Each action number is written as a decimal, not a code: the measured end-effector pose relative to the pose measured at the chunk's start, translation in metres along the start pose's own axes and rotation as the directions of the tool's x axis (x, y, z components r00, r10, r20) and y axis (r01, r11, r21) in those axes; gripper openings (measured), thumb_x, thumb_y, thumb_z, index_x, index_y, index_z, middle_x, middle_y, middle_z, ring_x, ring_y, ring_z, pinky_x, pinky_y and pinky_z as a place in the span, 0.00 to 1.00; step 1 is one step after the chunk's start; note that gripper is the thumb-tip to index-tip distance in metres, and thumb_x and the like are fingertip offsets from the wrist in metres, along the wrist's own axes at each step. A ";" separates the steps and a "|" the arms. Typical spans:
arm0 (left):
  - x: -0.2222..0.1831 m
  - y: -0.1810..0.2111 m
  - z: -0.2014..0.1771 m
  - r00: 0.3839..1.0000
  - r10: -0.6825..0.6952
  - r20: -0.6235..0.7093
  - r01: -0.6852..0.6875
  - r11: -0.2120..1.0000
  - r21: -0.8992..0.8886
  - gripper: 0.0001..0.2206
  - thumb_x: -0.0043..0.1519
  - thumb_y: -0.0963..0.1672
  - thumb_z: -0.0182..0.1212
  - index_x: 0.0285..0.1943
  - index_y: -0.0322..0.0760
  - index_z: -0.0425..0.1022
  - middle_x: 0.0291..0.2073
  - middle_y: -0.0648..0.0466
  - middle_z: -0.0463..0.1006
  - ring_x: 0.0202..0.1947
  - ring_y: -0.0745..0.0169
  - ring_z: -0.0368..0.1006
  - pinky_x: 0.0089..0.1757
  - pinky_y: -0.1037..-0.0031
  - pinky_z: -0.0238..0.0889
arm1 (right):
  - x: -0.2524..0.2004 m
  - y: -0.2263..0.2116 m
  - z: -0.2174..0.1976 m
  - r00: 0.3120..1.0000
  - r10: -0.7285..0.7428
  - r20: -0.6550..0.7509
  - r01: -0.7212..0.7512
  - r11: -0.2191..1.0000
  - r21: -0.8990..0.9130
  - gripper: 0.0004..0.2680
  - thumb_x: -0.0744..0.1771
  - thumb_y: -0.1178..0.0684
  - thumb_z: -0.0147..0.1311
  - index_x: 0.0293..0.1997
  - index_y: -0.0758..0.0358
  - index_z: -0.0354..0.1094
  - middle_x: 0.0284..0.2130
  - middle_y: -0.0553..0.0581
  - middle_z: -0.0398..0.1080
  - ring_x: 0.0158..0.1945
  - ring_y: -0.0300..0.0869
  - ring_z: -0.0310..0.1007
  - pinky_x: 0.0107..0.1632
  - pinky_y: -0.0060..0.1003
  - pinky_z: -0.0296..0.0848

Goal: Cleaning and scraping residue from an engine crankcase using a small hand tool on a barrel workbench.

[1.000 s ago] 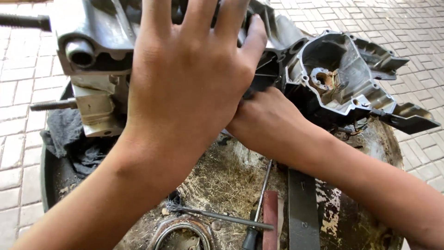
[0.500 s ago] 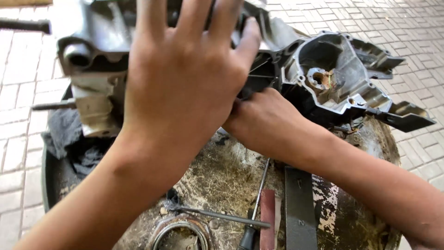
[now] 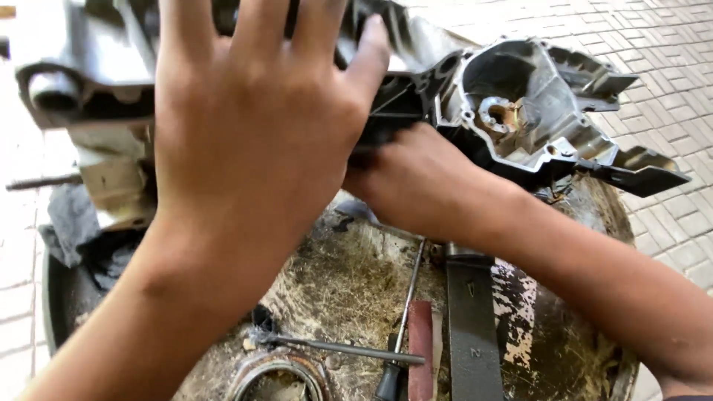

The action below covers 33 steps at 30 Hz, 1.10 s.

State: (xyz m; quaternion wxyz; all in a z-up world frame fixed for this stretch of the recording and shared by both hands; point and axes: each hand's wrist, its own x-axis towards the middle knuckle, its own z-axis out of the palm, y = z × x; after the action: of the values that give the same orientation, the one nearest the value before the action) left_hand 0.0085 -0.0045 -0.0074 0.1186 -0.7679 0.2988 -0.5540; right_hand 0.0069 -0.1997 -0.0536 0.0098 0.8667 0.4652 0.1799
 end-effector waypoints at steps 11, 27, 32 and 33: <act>0.007 -0.002 -0.004 1.000 0.005 0.029 -0.006 0.999 0.040 0.04 0.83 0.47 0.80 0.61 0.48 0.91 0.70 0.48 0.73 0.68 0.48 0.62 0.63 0.56 0.61 | 0.007 -0.024 -0.007 1.000 0.020 -0.008 -0.019 0.994 0.110 0.09 0.69 0.58 0.55 0.31 0.70 0.75 0.20 0.61 0.71 0.22 0.55 0.71 0.27 0.50 0.73; 0.005 -0.005 -0.009 0.999 -0.013 0.036 0.016 0.996 -0.084 0.07 0.75 0.44 0.75 0.60 0.48 0.88 0.61 0.44 0.78 0.63 0.43 0.68 0.67 0.47 0.53 | 0.009 -0.035 -0.017 0.992 0.067 0.102 -0.057 0.994 -0.098 0.11 0.72 0.48 0.51 0.35 0.61 0.73 0.17 0.58 0.68 0.15 0.54 0.67 0.14 0.48 0.63; 0.010 -0.005 -0.013 0.999 -0.010 0.038 0.012 0.999 -0.045 0.06 0.74 0.45 0.75 0.57 0.47 0.88 0.62 0.45 0.77 0.63 0.44 0.67 0.65 0.49 0.56 | 0.004 -0.027 -0.021 0.991 0.079 0.112 -0.068 0.992 -0.102 0.03 0.66 0.56 0.53 0.35 0.57 0.73 0.16 0.55 0.71 0.16 0.54 0.69 0.17 0.48 0.66; 0.009 -0.006 -0.015 0.999 -0.011 0.046 0.014 0.998 -0.053 0.05 0.75 0.44 0.72 0.58 0.46 0.87 0.62 0.42 0.76 0.63 0.41 0.67 0.65 0.47 0.55 | 0.006 -0.036 -0.030 0.978 0.118 0.171 -0.096 0.987 -0.131 0.07 0.71 0.49 0.50 0.45 0.57 0.74 0.16 0.55 0.71 0.18 0.56 0.72 0.16 0.50 0.68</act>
State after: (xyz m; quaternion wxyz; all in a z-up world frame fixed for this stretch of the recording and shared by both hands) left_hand -0.0011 -0.0032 0.0078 0.1013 -0.7851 0.3059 -0.5289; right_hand -0.0288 -0.1794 -0.0303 0.0947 0.9008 0.4033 0.1302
